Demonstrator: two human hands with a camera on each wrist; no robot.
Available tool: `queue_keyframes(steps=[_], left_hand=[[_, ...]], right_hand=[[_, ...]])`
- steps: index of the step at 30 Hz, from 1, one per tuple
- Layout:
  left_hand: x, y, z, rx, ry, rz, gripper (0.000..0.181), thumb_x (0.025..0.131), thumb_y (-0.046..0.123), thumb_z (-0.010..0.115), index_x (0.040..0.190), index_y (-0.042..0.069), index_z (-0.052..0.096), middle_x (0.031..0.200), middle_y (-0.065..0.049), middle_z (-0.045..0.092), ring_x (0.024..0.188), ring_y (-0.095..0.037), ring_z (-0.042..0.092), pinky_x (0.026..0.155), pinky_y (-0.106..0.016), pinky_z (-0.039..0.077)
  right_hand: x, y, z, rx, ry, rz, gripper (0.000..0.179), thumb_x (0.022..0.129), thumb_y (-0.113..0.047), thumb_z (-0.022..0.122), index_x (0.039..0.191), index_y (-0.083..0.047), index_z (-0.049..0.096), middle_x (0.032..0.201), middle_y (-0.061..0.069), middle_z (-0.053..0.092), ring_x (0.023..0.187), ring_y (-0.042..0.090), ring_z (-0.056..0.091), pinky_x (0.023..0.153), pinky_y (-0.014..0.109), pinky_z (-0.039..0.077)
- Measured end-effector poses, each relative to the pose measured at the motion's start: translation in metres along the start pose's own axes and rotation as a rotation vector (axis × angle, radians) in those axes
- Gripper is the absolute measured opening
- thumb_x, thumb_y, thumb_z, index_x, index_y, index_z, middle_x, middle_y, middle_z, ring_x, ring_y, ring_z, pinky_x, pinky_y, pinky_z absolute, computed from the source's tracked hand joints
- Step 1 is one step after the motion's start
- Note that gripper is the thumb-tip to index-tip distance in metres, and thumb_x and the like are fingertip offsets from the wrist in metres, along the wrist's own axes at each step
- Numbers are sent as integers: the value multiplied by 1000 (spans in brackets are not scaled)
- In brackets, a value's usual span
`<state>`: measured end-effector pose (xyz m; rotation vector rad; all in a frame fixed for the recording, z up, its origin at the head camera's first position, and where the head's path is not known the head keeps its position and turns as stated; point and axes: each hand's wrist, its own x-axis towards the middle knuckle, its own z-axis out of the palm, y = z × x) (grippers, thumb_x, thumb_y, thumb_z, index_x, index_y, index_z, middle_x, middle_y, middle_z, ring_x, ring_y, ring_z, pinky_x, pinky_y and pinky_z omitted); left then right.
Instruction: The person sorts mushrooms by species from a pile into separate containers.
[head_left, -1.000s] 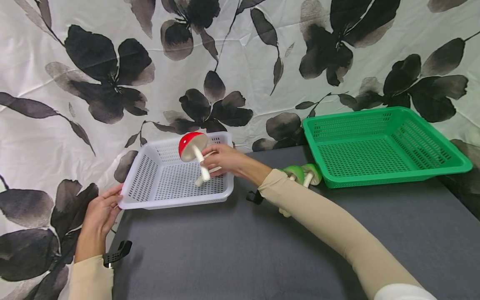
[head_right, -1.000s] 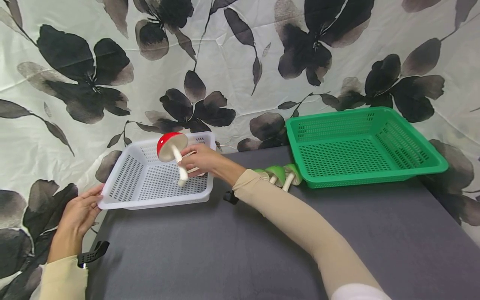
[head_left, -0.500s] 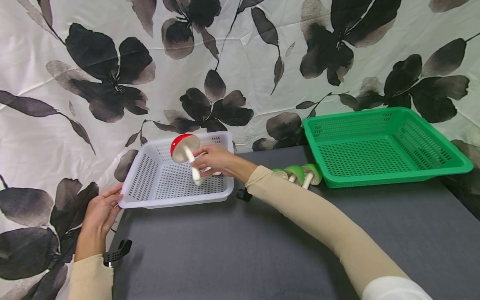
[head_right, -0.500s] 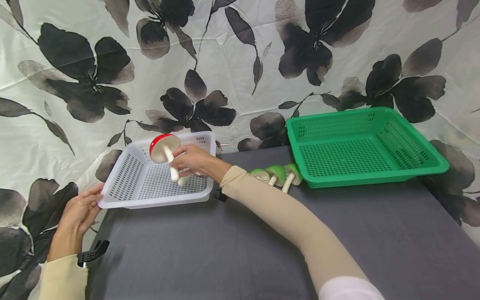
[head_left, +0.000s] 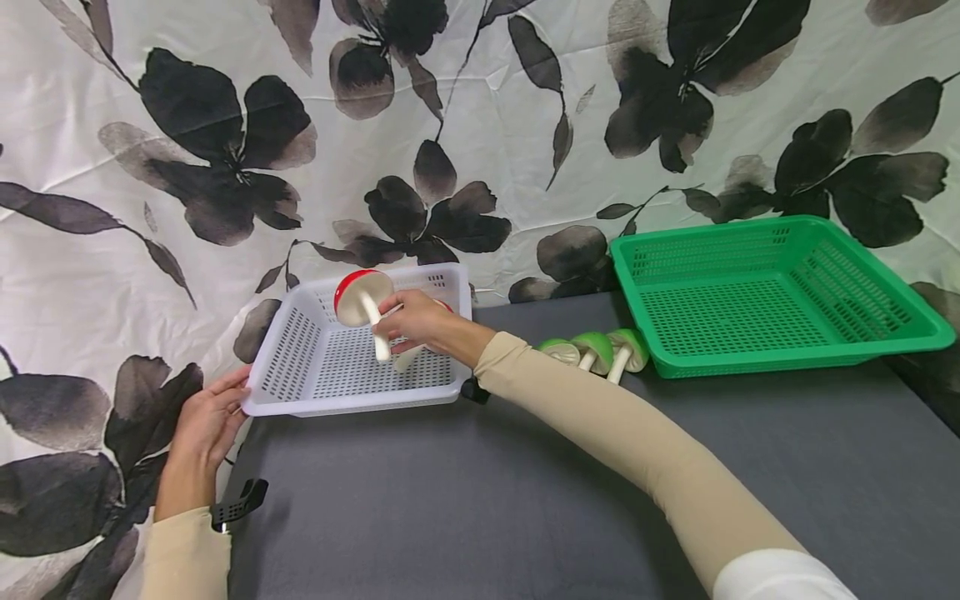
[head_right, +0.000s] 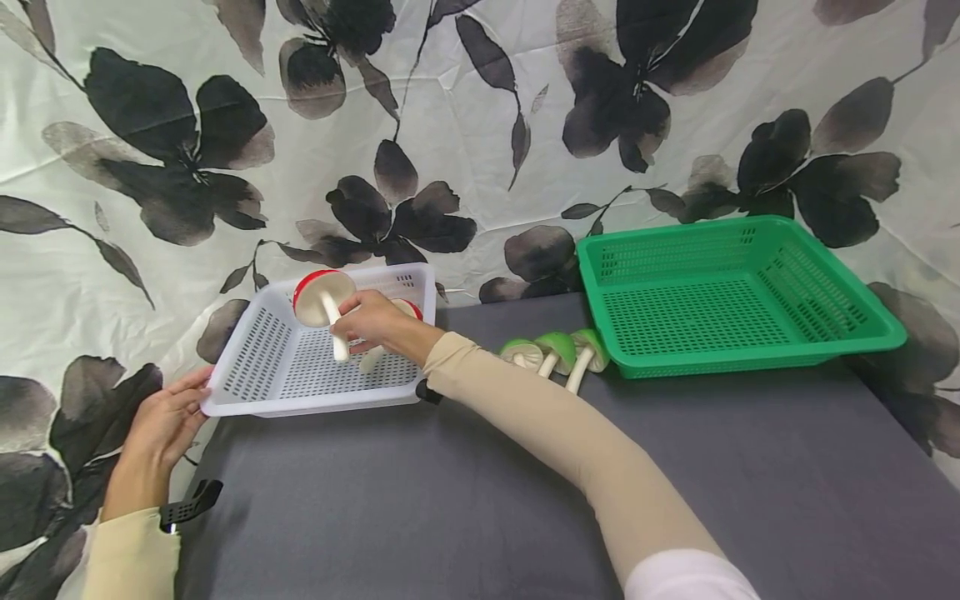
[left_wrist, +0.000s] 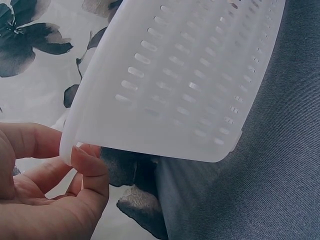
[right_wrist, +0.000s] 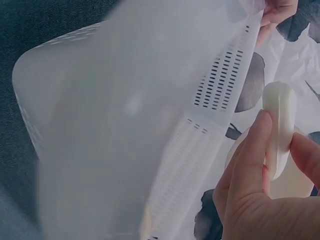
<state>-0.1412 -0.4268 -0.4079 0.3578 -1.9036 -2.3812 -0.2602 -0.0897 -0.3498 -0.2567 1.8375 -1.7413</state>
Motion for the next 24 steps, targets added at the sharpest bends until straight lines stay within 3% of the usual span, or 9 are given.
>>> queue_keyframes(steps=[11, 14, 17, 20, 24], left_hand=[[0, 0, 1, 7, 3, 0, 49, 99, -5, 57, 148, -2, 49, 116, 5, 68, 107, -9, 66, 82, -25, 56], [0, 0, 2, -2, 4, -9, 49, 99, -5, 57, 147, -1, 50, 116, 5, 68, 107, -9, 66, 82, -25, 56], [0, 0, 2, -2, 3, -14, 50, 100, -5, 57, 148, -1, 48, 117, 5, 68, 107, -8, 66, 82, -25, 56], [0, 0, 2, 10, 4, -12, 52, 100, -4, 56, 150, -2, 45, 116, 6, 67, 108, -8, 66, 82, -24, 56], [0, 0, 2, 17, 7, -3, 50, 100, -5, 56, 149, -3, 46, 116, 6, 67, 107, -8, 65, 82, -24, 55]], right_hand=[[2, 0, 10, -8, -2, -21, 31, 93, -2, 71, 121, -1, 58, 107, 13, 68, 95, 24, 67, 82, 41, 59], [1, 1, 10, -83, -28, -33, 43, 96, -7, 69, 135, 0, 54, 123, 17, 65, 111, 30, 66, 90, 43, 57], [-1, 2, 9, -245, -46, -53, 56, 98, -18, 67, 148, -2, 46, 139, 17, 57, 125, 30, 59, 99, 41, 52], [-4, 2, 7, -352, -36, -69, 62, 98, -25, 68, 151, -3, 45, 142, 15, 55, 124, 29, 59, 101, 41, 49], [-9, 2, 4, -292, -29, -71, 52, 98, -21, 67, 143, -2, 52, 132, 13, 60, 115, 26, 62, 101, 45, 50]])
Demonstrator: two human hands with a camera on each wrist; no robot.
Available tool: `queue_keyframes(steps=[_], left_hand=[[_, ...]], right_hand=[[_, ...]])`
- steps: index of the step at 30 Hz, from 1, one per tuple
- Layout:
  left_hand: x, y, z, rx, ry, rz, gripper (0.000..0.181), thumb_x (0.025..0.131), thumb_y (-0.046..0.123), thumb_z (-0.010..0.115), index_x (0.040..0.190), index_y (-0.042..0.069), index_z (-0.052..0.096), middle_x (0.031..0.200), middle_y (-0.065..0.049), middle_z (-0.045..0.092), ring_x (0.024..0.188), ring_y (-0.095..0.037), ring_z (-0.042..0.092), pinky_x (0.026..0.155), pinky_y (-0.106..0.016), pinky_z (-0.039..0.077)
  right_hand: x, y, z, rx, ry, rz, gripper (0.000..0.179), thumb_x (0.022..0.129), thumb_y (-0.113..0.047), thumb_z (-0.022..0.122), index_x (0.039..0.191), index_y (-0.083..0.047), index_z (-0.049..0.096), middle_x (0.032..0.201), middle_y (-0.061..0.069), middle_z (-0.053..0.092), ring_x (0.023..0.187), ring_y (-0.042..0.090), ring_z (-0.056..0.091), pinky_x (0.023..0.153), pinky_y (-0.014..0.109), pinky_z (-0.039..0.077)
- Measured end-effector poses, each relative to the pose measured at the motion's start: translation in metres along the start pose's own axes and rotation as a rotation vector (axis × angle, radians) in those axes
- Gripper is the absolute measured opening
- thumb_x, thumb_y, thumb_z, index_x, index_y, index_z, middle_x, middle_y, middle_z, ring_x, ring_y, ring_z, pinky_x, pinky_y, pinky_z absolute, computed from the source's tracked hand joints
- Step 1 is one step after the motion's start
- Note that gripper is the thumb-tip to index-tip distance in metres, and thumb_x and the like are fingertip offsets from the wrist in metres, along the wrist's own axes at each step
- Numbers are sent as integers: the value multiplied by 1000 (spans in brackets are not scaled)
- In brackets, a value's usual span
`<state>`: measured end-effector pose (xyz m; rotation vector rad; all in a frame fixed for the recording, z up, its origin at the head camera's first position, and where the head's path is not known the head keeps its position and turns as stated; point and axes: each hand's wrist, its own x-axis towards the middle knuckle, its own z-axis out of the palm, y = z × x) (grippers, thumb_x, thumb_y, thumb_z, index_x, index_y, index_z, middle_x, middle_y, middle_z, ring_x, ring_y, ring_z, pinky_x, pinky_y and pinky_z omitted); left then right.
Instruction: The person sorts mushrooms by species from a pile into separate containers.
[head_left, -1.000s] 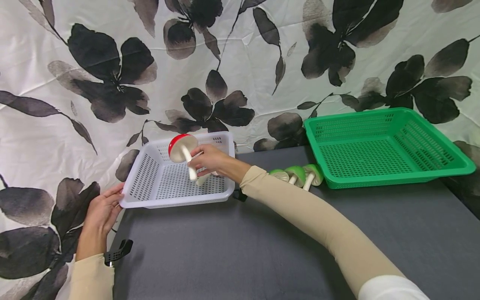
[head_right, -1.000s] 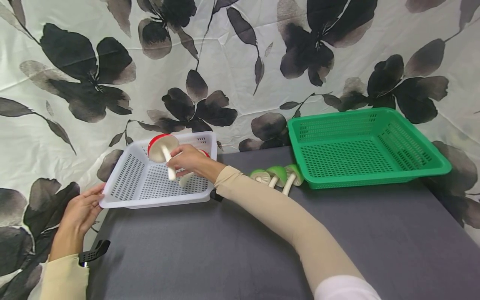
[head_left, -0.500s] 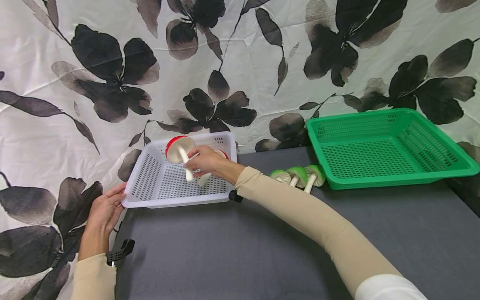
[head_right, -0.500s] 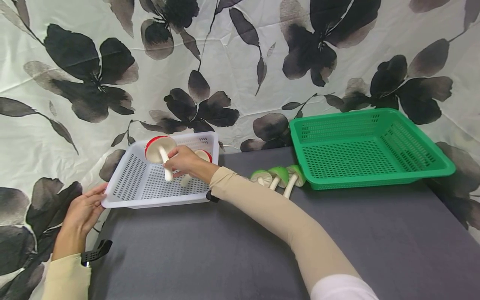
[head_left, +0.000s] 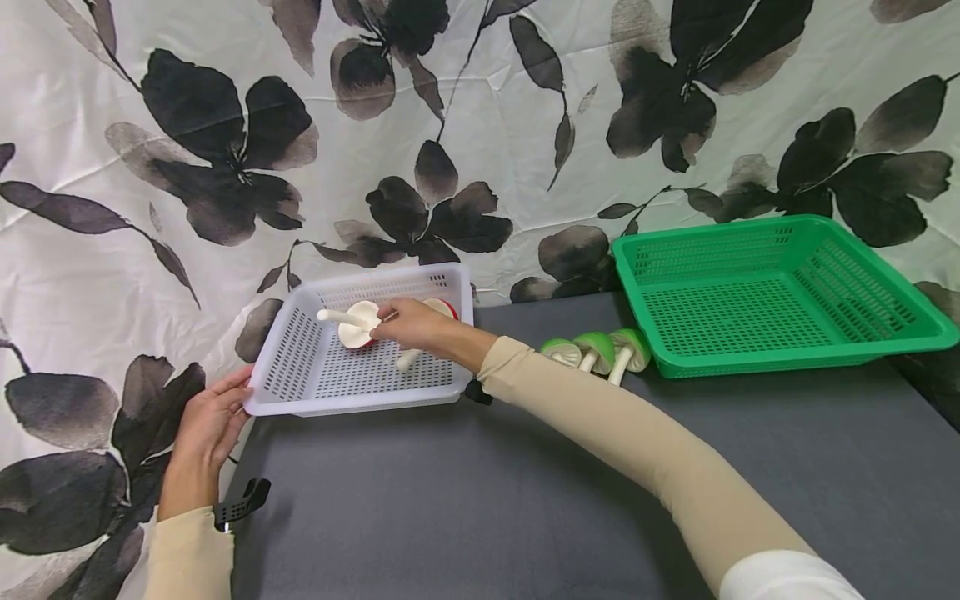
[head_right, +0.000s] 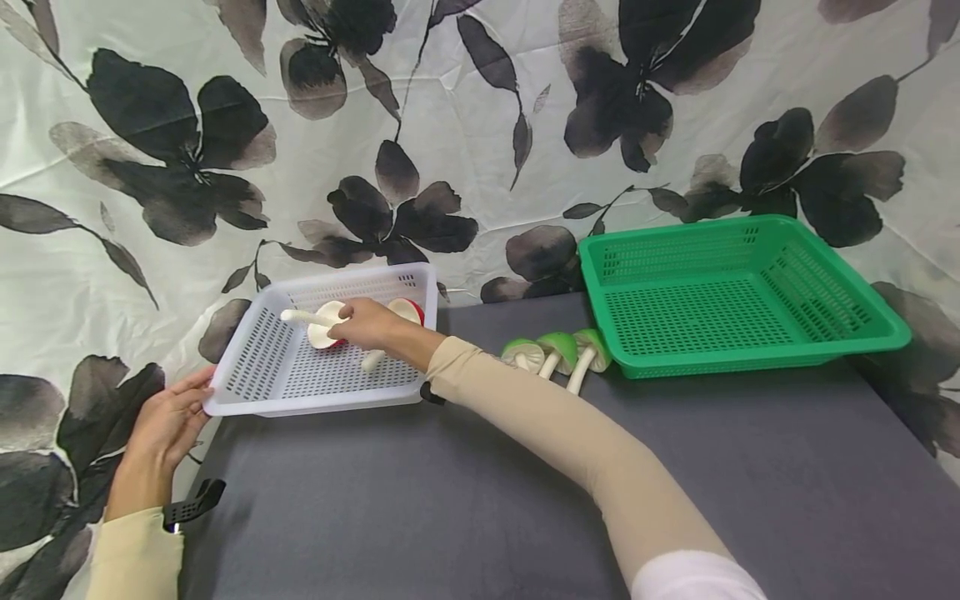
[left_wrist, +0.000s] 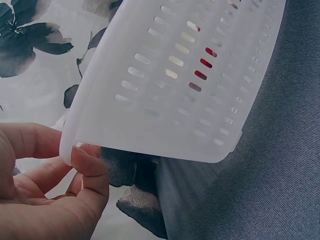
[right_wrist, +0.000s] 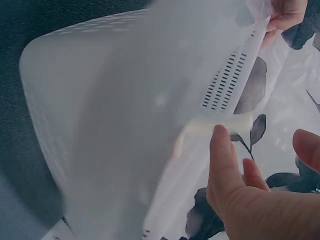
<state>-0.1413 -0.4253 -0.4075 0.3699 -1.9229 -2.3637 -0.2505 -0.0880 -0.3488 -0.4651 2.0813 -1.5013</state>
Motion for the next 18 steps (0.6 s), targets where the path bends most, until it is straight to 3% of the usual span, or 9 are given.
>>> queue_keyframes(steps=[8, 18], left_hand=[[0, -2, -3, -25, -10, 18, 41, 100, -7, 55, 140, 0, 58, 114, 5, 70, 106, -8, 67, 82, -24, 56], [1, -1, -2, -11, -7, 7, 47, 100, -5, 56, 147, -2, 50, 115, 5, 69, 107, -8, 66, 83, -24, 56]], right_hand=[[-12, 3, -13, 98, -21, 6, 36, 99, -14, 65, 132, -2, 60, 124, 11, 65, 112, 24, 68, 99, 45, 52], [-28, 9, -31, 116, -67, -25, 34, 100, -12, 61, 132, 0, 60, 129, 13, 64, 121, 31, 64, 100, 46, 52]])
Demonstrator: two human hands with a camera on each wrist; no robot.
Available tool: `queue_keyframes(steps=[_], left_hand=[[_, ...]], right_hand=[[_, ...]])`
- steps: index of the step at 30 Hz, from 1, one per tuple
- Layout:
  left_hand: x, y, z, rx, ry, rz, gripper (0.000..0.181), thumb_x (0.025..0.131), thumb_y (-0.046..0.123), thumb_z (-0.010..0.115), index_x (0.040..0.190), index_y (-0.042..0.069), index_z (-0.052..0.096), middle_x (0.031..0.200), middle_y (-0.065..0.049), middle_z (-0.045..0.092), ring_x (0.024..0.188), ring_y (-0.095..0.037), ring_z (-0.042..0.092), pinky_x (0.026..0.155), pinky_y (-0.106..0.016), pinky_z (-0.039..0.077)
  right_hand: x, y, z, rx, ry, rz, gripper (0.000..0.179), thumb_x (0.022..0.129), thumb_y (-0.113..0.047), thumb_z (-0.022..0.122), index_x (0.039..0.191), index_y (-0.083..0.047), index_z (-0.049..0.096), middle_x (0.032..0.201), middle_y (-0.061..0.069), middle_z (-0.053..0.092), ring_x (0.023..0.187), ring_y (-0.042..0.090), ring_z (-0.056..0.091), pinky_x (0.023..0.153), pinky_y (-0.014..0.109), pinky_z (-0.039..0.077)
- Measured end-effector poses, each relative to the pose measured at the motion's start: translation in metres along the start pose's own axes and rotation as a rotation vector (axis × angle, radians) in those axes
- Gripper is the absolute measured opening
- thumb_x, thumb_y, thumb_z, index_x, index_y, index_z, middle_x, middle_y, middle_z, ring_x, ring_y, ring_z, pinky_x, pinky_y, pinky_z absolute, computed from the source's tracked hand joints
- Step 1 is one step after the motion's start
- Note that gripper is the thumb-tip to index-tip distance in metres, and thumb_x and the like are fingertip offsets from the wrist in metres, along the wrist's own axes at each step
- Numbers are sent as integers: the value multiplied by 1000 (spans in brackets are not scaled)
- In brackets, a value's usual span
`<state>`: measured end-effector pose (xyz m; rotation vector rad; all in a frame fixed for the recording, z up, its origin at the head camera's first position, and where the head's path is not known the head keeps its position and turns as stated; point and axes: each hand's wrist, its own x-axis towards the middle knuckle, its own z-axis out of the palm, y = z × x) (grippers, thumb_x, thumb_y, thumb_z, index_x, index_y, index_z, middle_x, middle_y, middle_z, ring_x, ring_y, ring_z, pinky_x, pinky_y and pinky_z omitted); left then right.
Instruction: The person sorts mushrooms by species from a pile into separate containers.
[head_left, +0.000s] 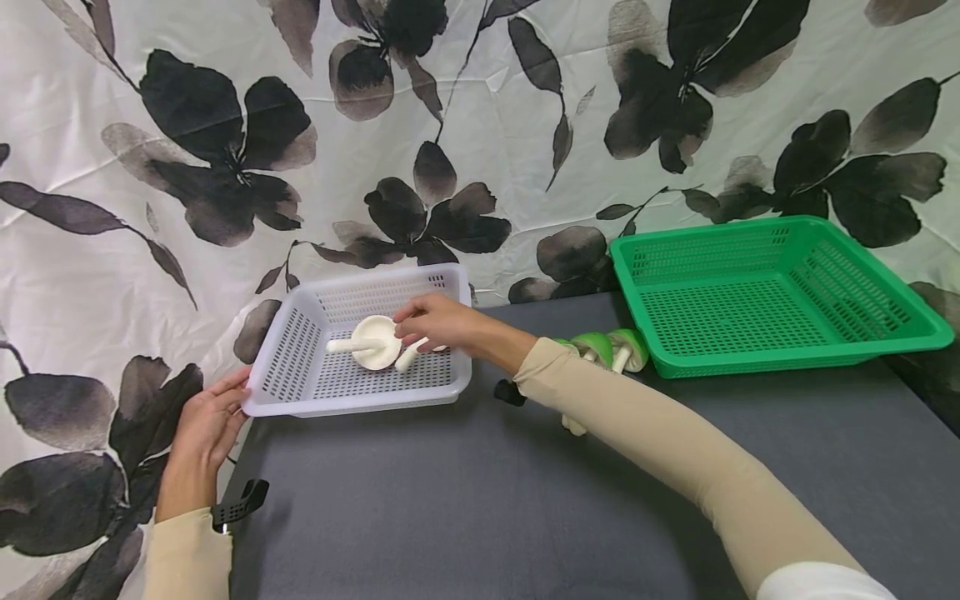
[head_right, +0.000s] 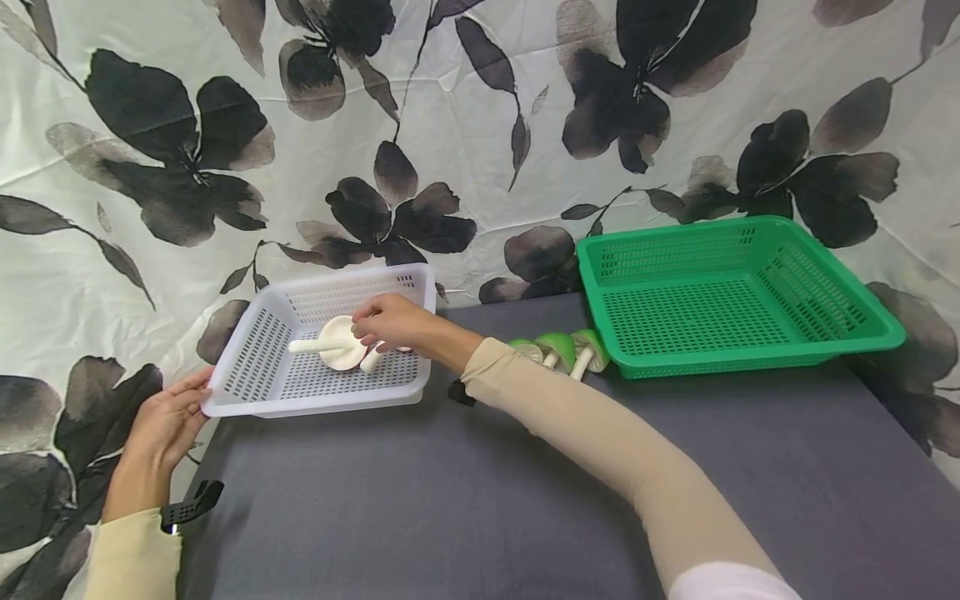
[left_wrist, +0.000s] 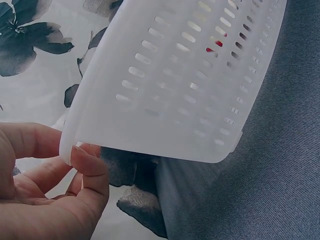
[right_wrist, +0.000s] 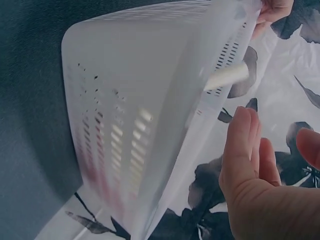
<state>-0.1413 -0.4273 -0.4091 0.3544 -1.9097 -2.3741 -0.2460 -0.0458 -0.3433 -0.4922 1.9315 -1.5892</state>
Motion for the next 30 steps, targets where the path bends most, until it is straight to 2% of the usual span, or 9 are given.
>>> queue_keyframes(steps=[4, 8, 12, 18, 26, 30], left_hand=[[0, -1, 0, 17, 11, -8, 50, 100, -4, 56, 149, -2, 47, 116, 6, 68, 108, -8, 65, 83, -24, 56], [-2, -1, 1, 14, 4, -5, 49, 100, -4, 56, 149, -2, 47, 116, 6, 68, 108, -8, 66, 83, -24, 56], [-2, -2, 0, -1, -8, 2, 50, 100, -4, 56, 149, -3, 46, 116, 6, 68, 108, -8, 66, 83, -24, 56], [0, -2, 0, -20, -12, 2, 47, 100, -5, 55, 147, -2, 50, 116, 5, 69, 107, -8, 67, 82, -25, 56], [0, -2, -1, -26, -21, 19, 41, 100, -6, 54, 141, 0, 58, 114, 5, 70, 105, -8, 68, 82, -25, 56], [-1, -1, 1, -18, -14, 15, 41, 100, -5, 55, 141, 1, 58, 113, 6, 70, 105, -8, 68, 82, -25, 56]], right_hand=[[-8, 2, -8, 11, 2, 7, 34, 100, -12, 62, 132, -1, 60, 128, 12, 66, 118, 29, 66, 99, 46, 52], [-17, 6, -18, 54, -1, 12, 35, 102, -12, 61, 135, 0, 58, 131, 19, 65, 120, 32, 65, 101, 48, 50], [-28, 7, -27, 71, 15, -13, 35, 103, -12, 58, 136, 1, 57, 127, 20, 67, 120, 35, 65, 99, 47, 52], [-46, 11, -40, 99, 58, -16, 31, 102, -12, 59, 131, -2, 60, 121, 16, 69, 119, 37, 63, 98, 47, 53], [-69, 25, -60, 120, 80, -37, 37, 102, -12, 58, 137, 2, 55, 128, 21, 66, 117, 35, 65, 99, 47, 52], [-78, 33, -70, 132, 103, -53, 36, 103, -12, 58, 136, 2, 55, 127, 22, 65, 120, 40, 62, 97, 45, 54]])
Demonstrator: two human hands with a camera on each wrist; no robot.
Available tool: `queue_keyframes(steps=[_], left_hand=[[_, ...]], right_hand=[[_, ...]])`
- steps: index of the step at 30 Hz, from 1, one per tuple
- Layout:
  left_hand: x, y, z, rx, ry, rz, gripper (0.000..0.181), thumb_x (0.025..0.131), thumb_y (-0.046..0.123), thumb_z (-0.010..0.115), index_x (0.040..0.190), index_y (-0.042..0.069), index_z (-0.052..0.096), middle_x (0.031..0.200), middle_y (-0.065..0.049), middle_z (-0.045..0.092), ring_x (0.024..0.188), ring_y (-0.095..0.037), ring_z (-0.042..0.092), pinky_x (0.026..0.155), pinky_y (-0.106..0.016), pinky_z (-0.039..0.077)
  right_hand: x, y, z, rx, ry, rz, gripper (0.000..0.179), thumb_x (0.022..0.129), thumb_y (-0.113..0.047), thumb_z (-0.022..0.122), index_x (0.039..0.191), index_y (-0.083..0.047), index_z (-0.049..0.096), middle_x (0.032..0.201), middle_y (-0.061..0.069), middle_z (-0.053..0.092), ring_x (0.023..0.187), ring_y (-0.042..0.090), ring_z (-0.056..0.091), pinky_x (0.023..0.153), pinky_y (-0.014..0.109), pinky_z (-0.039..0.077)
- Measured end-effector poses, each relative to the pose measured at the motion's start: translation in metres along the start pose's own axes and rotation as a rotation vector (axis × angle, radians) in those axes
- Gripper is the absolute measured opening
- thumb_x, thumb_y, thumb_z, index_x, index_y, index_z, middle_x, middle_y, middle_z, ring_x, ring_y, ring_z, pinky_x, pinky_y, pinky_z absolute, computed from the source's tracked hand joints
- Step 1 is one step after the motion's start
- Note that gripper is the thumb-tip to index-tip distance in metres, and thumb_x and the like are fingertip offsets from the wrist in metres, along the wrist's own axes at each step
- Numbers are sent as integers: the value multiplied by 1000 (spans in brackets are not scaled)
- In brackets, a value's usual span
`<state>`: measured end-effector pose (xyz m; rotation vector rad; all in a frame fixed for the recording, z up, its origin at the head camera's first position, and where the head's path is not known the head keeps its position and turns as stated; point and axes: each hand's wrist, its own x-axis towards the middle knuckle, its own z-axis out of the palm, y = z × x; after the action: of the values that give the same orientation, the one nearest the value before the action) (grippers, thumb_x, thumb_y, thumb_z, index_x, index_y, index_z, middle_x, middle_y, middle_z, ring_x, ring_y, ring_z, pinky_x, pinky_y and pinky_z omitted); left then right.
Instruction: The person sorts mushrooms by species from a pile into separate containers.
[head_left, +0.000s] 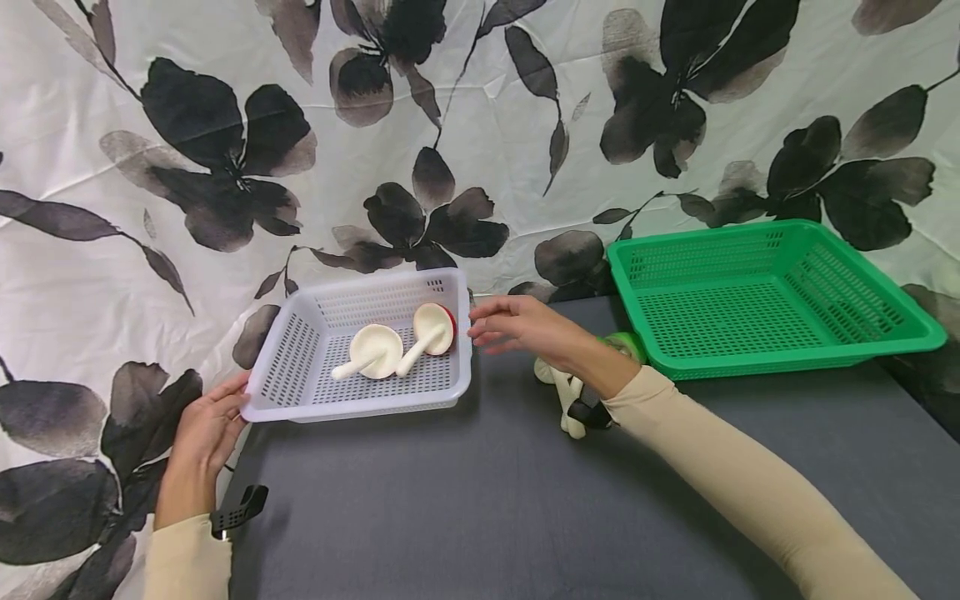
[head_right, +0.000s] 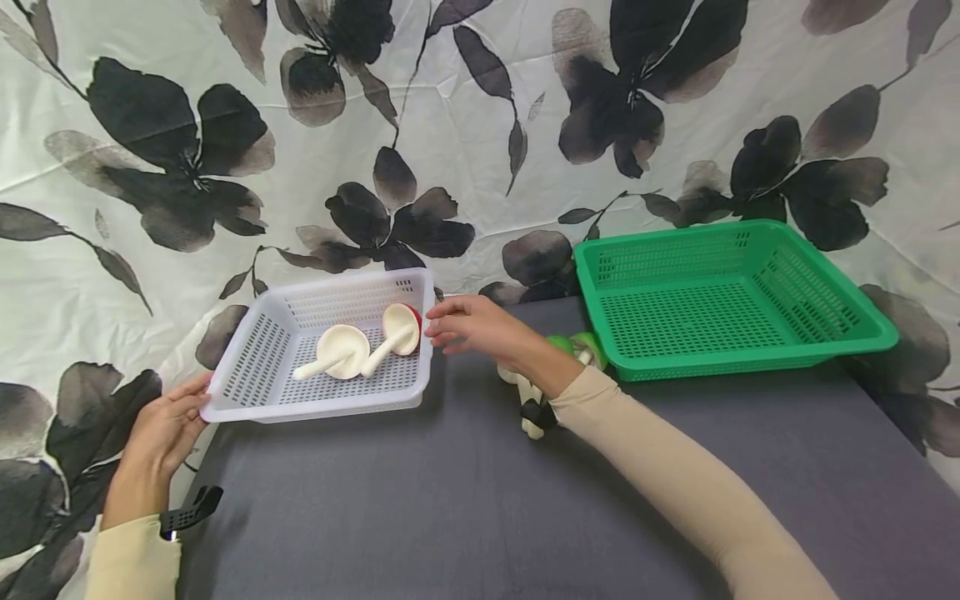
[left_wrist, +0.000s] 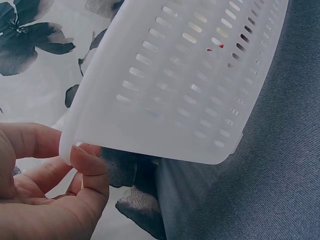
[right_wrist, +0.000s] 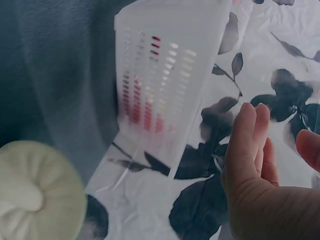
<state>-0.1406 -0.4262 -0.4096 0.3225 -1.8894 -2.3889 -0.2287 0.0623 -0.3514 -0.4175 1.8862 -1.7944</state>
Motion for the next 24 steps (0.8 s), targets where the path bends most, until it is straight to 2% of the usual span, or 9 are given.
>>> queue_keyframes(steps=[4, 10, 17, 24], left_hand=[[-1, 0, 1, -8, -7, 1, 42, 100, -6, 54, 142, 0, 57, 113, 6, 70, 105, -7, 68, 82, -24, 56], [-1, 0, 1, -24, -19, 11, 40, 100, -8, 53, 138, 1, 61, 113, 5, 71, 104, -8, 68, 82, -25, 56], [-1, -1, 0, -33, -9, 7, 41, 100, -9, 53, 139, 0, 60, 113, 5, 71, 104, -8, 69, 81, -25, 56], [-2, -2, 0, -47, -26, 17, 39, 99, -9, 53, 136, 1, 63, 113, 3, 72, 105, -9, 69, 81, -25, 56]], right_hand=[[-6, 8, -10, -5, 16, 0, 34, 103, -13, 58, 134, 2, 55, 126, 23, 64, 121, 42, 61, 96, 43, 54], [-16, 20, -23, -11, 35, 25, 36, 103, -16, 58, 135, 0, 55, 129, 21, 65, 118, 34, 65, 100, 45, 52], [-26, 32, -32, -12, 48, 37, 40, 103, -17, 58, 138, 1, 52, 134, 22, 62, 121, 34, 63, 101, 46, 51], [-33, 43, -40, -1, 62, 50, 40, 104, -15, 55, 140, 1, 50, 136, 23, 60, 124, 33, 60, 102, 46, 50]])
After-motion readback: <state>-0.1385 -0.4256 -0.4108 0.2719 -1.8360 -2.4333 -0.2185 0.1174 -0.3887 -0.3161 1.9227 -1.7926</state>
